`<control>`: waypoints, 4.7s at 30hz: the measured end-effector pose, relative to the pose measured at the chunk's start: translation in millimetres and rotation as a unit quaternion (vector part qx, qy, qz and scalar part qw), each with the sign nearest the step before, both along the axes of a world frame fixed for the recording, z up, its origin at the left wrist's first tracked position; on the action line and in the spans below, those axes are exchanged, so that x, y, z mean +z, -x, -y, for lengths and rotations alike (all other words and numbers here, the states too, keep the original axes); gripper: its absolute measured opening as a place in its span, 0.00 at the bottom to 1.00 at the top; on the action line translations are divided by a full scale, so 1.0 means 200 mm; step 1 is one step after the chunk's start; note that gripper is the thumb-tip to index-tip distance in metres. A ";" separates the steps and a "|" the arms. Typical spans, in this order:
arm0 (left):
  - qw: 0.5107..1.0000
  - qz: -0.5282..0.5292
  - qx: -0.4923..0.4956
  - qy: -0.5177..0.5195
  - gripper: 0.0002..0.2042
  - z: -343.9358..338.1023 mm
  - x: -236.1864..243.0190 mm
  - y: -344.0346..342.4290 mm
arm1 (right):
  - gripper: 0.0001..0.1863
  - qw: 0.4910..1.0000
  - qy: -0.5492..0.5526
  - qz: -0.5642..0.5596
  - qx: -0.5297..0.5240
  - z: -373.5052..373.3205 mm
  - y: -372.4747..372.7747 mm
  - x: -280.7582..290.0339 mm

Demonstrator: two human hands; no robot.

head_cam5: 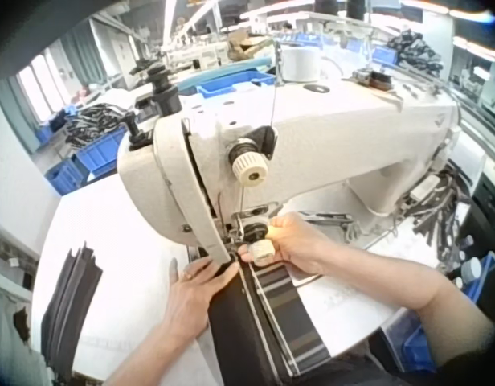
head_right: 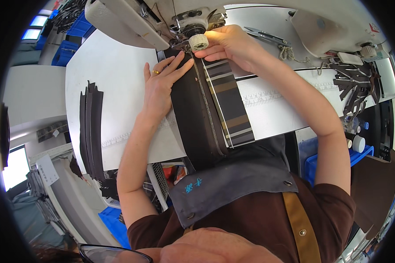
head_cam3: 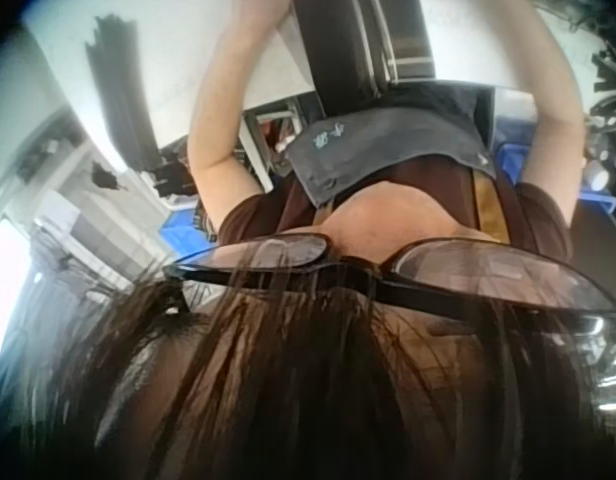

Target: The person operates an industrial sewing machine to attach zippers to plaid fabric pouches. They align the zipper with the fabric edge, guide the material under the presser foot, and sew along the zipper line. The person repeats this process for multiple pouches, handling the fabric and zipper with both hands to ensure precise stitching.

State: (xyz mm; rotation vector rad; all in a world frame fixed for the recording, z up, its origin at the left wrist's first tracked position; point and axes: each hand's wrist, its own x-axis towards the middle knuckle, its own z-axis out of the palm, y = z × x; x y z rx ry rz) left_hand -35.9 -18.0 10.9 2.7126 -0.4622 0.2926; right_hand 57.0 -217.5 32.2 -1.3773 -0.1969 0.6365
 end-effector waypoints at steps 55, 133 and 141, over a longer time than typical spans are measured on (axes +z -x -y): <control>0.870 0.034 0.102 0.481 0.09 0.08 0.19 0.35 | 0.10 0.643 0.182 0.742 0.053 0.06 0.23 -0.09; 0.991 0.081 -0.060 0.091 0.18 0.18 -0.02 0.71 | 0.17 0.711 0.161 0.683 0.054 0.26 0.87 -0.21; 0.988 0.101 -0.079 0.086 0.16 0.15 -0.05 0.72 | 0.14 0.698 0.155 0.699 0.002 0.24 0.95 -0.17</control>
